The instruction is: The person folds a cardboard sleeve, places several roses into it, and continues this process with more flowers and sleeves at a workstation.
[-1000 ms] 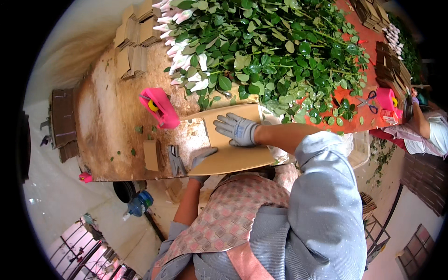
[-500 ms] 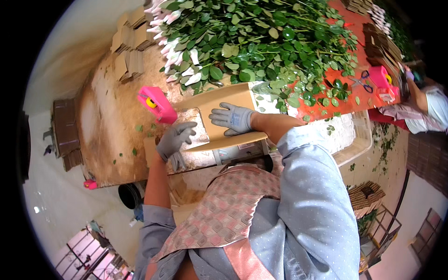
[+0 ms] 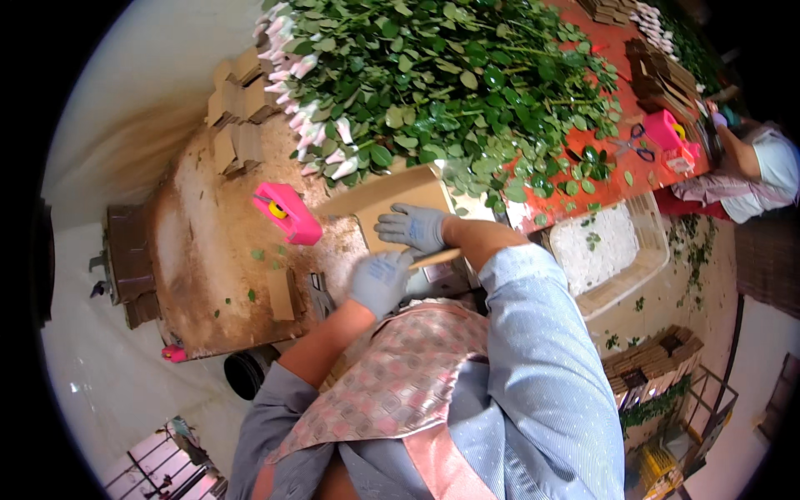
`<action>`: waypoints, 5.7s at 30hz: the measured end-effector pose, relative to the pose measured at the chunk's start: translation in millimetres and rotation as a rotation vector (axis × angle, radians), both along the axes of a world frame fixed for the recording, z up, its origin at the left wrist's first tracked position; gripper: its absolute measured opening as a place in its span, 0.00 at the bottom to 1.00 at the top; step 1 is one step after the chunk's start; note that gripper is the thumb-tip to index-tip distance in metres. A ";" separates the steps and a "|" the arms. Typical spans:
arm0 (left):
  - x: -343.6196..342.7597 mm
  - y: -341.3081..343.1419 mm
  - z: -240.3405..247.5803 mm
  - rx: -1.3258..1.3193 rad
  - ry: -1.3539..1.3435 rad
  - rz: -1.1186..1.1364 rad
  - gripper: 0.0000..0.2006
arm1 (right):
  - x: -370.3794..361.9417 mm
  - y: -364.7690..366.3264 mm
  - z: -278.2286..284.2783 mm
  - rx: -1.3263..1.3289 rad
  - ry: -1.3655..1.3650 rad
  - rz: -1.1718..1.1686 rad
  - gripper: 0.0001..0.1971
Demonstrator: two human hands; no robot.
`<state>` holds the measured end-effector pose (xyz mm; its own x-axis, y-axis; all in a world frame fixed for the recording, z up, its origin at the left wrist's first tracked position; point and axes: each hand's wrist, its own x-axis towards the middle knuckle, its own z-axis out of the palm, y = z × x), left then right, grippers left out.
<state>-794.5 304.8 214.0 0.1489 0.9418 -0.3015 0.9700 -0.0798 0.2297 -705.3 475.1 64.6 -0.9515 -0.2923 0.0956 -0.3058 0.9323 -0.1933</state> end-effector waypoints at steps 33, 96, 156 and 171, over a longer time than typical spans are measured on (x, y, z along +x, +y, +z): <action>-19.3 -20.0 -0.2 -0.031 -0.268 0.203 0.20 | -6.9 1.4 23.6 -0.120 -0.104 -0.033 0.36; -88.2 -67.0 -87.9 -0.001 0.014 0.045 0.29 | -52.9 2.1 27.9 -0.297 -0.857 -0.675 0.15; -71.5 17.3 -46.7 -0.616 -0.148 0.301 0.27 | -144.6 316.0 227.8 0.675 -0.092 -0.834 0.16; -70.7 20.5 -60.4 -0.542 -0.161 0.290 0.25 | -111.1 332.8 209.3 0.530 -0.135 -1.018 0.27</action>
<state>-865.2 325.3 153.6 -0.0059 0.6708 -0.7416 0.8846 0.3494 0.3090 -816.4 807.9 273.9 -0.7626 0.6431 0.0696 0.6274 0.7092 0.3217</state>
